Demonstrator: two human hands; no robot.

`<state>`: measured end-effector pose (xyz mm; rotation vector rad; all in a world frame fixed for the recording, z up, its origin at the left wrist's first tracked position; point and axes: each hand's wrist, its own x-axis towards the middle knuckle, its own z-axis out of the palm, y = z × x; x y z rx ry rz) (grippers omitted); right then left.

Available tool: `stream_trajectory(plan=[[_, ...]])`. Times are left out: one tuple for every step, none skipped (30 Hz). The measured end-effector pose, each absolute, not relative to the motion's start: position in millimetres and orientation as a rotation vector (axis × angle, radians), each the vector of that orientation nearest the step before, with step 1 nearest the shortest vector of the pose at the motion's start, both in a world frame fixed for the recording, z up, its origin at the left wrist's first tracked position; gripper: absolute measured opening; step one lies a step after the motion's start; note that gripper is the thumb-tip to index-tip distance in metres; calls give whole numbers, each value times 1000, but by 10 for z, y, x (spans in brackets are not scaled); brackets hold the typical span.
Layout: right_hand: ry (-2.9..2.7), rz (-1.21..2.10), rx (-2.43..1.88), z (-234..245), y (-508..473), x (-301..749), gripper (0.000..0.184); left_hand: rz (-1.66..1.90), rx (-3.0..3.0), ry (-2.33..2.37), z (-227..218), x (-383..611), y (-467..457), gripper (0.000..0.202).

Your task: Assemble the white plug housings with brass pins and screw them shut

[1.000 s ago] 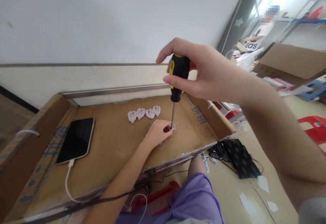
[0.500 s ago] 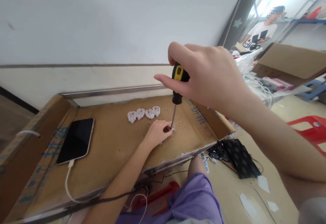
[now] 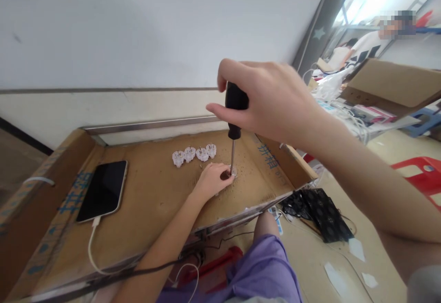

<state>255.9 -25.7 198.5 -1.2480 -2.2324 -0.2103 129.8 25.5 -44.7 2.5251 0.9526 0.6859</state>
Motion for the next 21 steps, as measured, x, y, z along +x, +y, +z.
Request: stream_trajectory(plan=[[-2297, -72, -1177, 2014, -265, 2586, 16, 682, 2525, 960, -446, 1298, 253, 16], [-2370, 85, -1095, 2044, -274, 2614, 21, 678, 2524, 971, -445, 1299, 251, 16], [-2429, 221, -1025, 2070, -285, 2637, 27, 672, 2523, 983, -445, 1301, 250, 16], [-2463, 301, -989, 2085, -295, 2651, 31, 665, 2520, 995, -445, 1303, 248, 16], [-2467, 297, -1003, 2088, -303, 2652, 29, 659, 2518, 1003, -445, 1306, 246, 16], [-2431, 205, -1068, 2077, -310, 2640, 23, 655, 2515, 1009, -443, 1309, 244, 15], [-2358, 54, -1168, 2056, -315, 2618, 17, 651, 2511, 1011, -440, 1312, 242, 15], [-2268, -110, -1279, 2030, -320, 2591, 14, 648, 2508, 1012, -437, 1314, 240, 15], [-2181, -252, -1380, 2005, -324, 2565, 18, 647, 2505, 1014, -433, 1316, 238, 15], [-2117, -353, -1458, 1986, -328, 2546, 22, 646, 2502, 1015, -429, 1317, 236, 15], [-2092, -407, -1510, 1979, -334, 2538, 25, 644, 2500, 1016, -425, 1318, 235, 16], [-2115, -416, -1524, 1986, -340, 2543, 23, 643, 2501, 1017, -422, 1319, 234, 16], [-2177, -375, -1497, 2005, -347, 2562, 18, 643, 2504, 1019, -420, 1319, 234, 16], [-2263, -283, -1428, 2032, -354, 2591, 13, 644, 2507, 1025, -419, 1321, 234, 16], [-2362, -141, -1330, 2062, -359, 2625, 16, 644, 2510, 1031, -418, 1322, 234, 16], [-2436, 3, -1229, 2089, -363, 2657, 23, 644, 2513, 1037, -417, 1324, 234, 16], [-2467, 98, -1162, 2106, -365, 2681, 26, 641, 2514, 1043, -417, 1327, 233, 15], [-2462, 116, -1152, 2111, -368, 2693, 26, 636, 2516, 1046, -415, 1330, 233, 15], [-2426, 53, -1198, 2102, -371, 2691, 21, 629, 2517, 1049, -414, 1332, 233, 15], [-2369, -72, -1274, 2080, -376, 2673, 16, 621, 2520, 1052, -412, 1334, 233, 15], [-2304, -218, -1352, 2049, -382, 2644, 12, 610, 2523, 1054, -410, 1336, 234, 15]])
